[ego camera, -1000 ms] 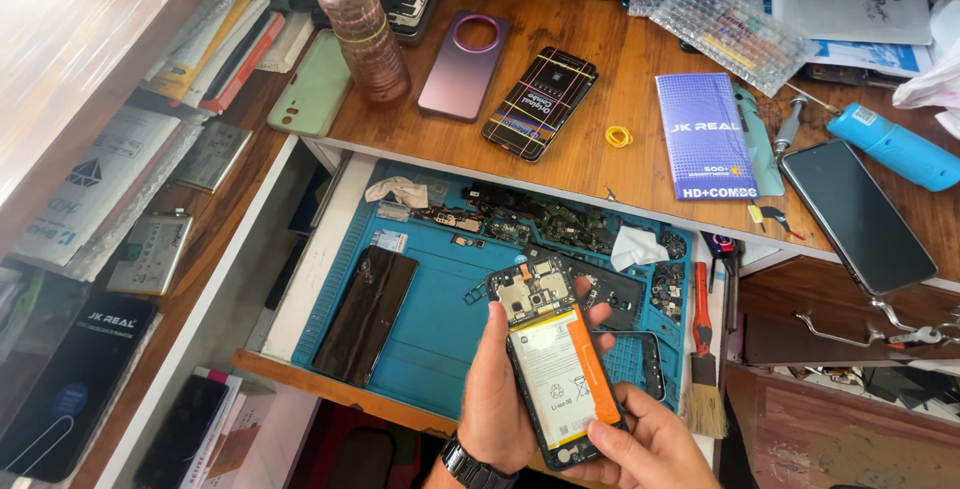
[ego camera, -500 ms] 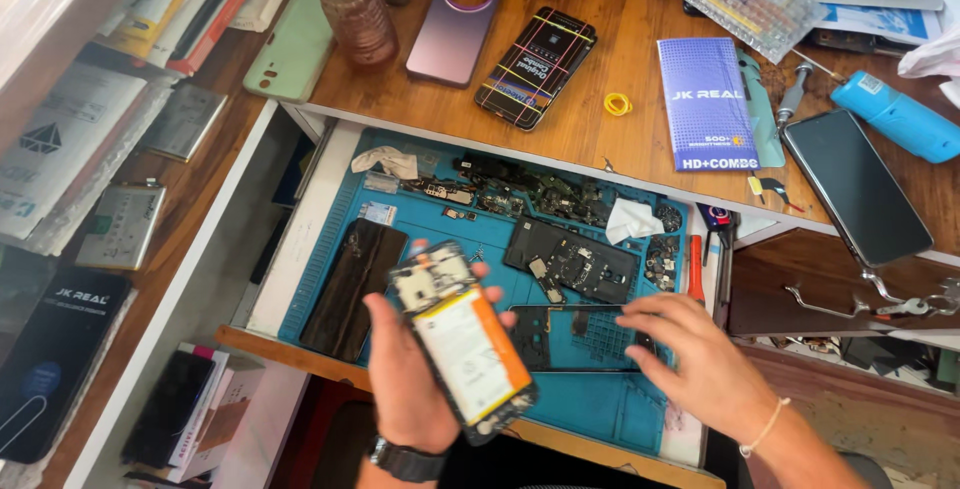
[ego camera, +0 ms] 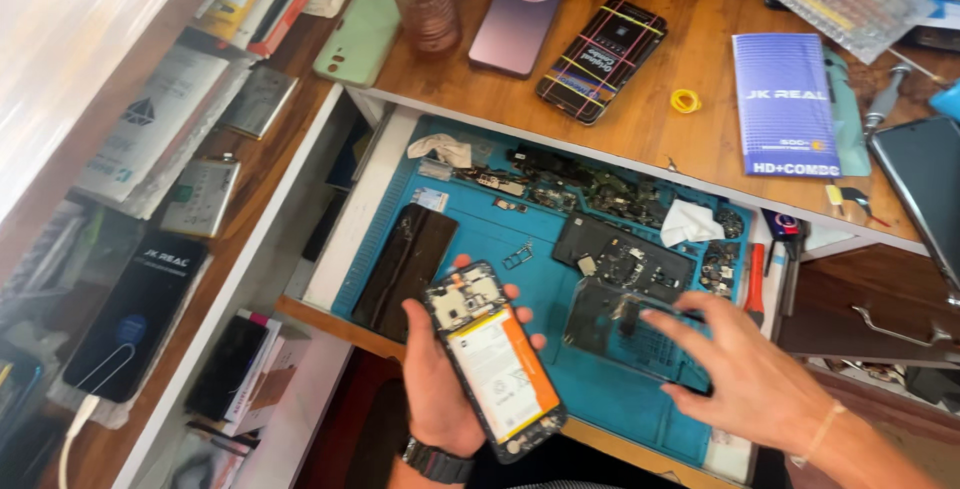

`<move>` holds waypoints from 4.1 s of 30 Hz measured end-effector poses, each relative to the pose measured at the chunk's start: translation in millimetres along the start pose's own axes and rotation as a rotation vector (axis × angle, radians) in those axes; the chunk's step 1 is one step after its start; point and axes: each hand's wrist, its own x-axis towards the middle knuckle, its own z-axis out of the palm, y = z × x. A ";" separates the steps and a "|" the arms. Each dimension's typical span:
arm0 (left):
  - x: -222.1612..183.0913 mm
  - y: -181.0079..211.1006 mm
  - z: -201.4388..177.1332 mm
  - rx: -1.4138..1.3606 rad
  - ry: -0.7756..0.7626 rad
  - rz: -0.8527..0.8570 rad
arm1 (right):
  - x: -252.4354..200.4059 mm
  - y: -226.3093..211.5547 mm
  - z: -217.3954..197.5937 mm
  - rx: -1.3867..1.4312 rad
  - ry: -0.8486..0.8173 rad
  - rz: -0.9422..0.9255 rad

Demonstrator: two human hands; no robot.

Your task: The person disassembles a mobile phone, removes the battery and screen, and then begins to reassemble the internal components using a small tool.

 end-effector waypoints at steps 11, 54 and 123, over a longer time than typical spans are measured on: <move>10.7 -19.3 6.2 -0.088 -0.113 -0.089 | -6.5 -21.5 20.5 0.295 0.182 0.360; 0.3 -46.5 26.7 0.098 -0.194 -0.283 | 46.3 -76.6 -42.0 0.557 -0.002 0.155; 5.7 -55.1 54.1 0.501 -0.037 -0.125 | -32.2 -51.5 14.7 1.184 0.209 0.421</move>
